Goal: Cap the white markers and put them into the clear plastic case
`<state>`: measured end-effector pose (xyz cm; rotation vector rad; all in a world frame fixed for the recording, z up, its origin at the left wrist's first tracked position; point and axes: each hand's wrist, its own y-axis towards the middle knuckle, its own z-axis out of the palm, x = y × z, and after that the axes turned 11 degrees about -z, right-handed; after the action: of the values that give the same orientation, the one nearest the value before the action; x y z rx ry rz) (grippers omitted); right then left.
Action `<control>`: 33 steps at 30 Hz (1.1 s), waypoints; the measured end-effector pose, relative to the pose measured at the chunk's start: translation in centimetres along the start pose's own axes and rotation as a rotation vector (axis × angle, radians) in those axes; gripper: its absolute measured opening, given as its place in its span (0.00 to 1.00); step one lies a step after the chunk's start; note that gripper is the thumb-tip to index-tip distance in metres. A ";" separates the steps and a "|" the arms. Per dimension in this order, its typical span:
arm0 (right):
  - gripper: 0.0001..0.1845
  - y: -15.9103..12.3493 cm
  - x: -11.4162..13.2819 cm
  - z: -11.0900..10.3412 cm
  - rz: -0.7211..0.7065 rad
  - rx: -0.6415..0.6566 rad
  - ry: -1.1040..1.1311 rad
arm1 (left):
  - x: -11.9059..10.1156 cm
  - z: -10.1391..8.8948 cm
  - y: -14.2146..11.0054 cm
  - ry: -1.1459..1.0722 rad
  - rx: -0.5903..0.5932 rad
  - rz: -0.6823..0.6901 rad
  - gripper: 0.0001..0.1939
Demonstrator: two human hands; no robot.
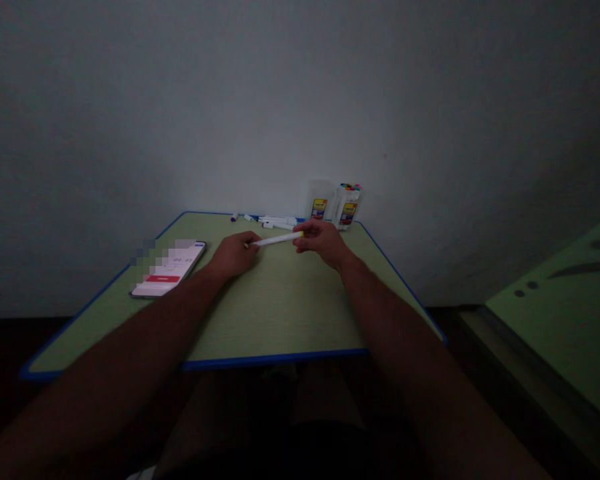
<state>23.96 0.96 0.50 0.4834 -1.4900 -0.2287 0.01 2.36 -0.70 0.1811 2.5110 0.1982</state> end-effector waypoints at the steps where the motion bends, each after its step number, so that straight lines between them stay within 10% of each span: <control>1: 0.21 0.0 0.0 0.0 0.004 0.000 -0.006 | 0.0 0.0 0.0 -0.006 0.004 0.002 0.14; 33: 0.06 0.3 -0.7 -1.5 0.317 -0.297 -0.249 | -1.4 0.3 -0.9 -0.377 -0.058 0.158 0.15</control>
<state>25.37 1.76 0.02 -0.0235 -1.7163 -0.2609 1.26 1.27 -0.30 0.3594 2.1149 0.2729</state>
